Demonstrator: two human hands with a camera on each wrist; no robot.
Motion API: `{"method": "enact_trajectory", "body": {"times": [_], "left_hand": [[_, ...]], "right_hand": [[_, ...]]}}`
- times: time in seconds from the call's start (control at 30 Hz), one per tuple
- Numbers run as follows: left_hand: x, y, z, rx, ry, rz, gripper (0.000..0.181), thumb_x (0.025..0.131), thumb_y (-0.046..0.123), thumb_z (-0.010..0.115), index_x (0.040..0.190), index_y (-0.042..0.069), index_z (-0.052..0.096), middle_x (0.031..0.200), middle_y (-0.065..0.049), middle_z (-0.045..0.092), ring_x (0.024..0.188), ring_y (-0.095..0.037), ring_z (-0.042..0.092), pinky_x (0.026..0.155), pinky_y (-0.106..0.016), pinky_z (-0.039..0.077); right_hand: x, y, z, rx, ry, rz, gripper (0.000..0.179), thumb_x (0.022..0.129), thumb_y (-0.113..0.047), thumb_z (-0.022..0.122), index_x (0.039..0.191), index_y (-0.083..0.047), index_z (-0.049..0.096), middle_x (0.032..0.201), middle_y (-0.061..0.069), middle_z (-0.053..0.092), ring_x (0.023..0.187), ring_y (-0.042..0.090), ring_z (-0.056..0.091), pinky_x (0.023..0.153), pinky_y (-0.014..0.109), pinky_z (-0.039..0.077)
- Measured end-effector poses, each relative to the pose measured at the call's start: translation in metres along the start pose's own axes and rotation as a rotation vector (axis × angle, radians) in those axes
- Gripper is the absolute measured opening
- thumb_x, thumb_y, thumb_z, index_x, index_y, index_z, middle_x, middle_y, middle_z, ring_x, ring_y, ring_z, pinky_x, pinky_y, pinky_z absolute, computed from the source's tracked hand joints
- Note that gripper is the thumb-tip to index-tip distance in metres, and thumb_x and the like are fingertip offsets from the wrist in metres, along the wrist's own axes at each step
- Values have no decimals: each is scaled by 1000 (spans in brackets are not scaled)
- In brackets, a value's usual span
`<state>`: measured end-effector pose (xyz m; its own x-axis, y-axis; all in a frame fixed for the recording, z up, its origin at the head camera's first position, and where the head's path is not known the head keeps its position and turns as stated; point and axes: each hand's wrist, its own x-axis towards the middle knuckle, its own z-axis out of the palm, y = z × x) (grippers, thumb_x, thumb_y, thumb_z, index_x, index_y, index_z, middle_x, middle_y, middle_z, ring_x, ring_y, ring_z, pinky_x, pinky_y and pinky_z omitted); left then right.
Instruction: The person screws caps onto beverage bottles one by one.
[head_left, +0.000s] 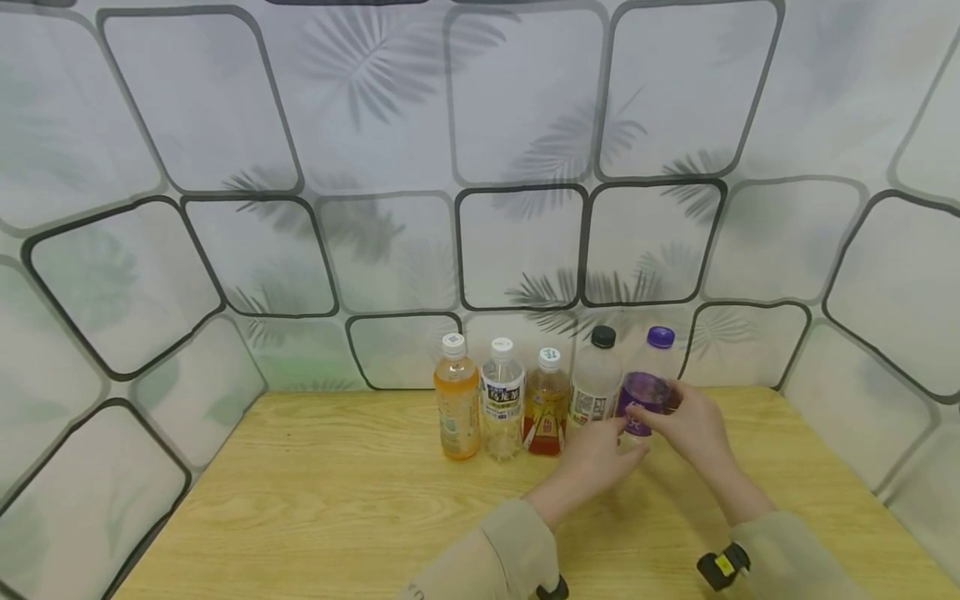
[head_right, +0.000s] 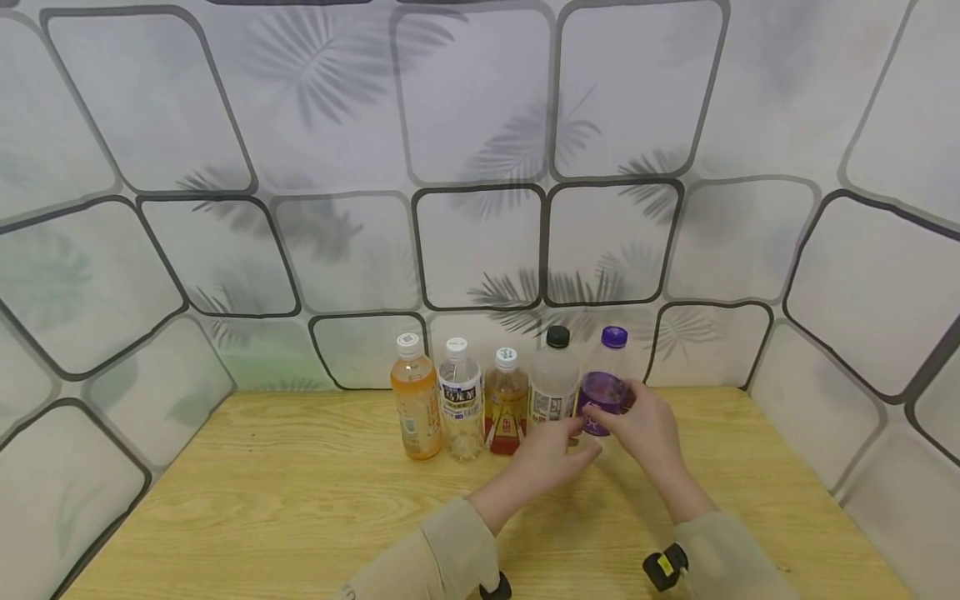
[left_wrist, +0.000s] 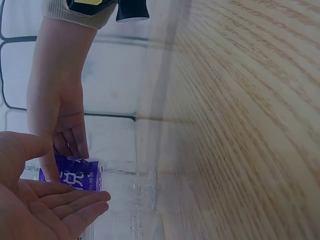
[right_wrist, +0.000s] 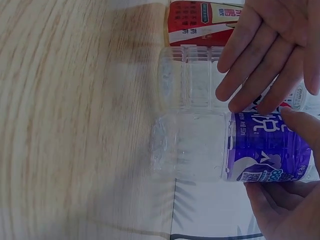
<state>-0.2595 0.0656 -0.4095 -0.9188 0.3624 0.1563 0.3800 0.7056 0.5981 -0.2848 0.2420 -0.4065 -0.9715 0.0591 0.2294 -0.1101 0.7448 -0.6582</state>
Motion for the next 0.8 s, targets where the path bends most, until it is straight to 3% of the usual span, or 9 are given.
{"method": "enact_trajectory", "body": {"times": [0.13, 0.4, 0.8], "left_hand": [[0, -1, 1, -3, 8, 2, 42, 101, 40, 72, 134, 14, 72, 110, -3, 82, 96, -12, 76, 77, -22, 58], [2, -4, 4, 5, 17, -8, 47, 101, 40, 72, 139, 13, 69, 129, -1, 78, 117, -15, 74, 96, -25, 60], [4, -6, 7, 3, 0, -41, 51, 101, 43, 71, 143, 14, 67, 135, -2, 75, 121, -17, 73, 100, -27, 60]], "right_hand": [[2, -1, 2, 4, -5, 6, 70, 91, -39, 84, 132, 12, 61, 126, 37, 70, 114, 52, 69, 95, 59, 59], [3, -2, 5, 4, 1, -14, 70, 92, -38, 84, 135, 12, 59, 128, 37, 68, 117, 53, 69, 97, 60, 59], [5, -2, 8, -25, 13, -23, 73, 93, -38, 83, 136, 14, 56, 128, 39, 67, 117, 54, 68, 98, 62, 57]]}}
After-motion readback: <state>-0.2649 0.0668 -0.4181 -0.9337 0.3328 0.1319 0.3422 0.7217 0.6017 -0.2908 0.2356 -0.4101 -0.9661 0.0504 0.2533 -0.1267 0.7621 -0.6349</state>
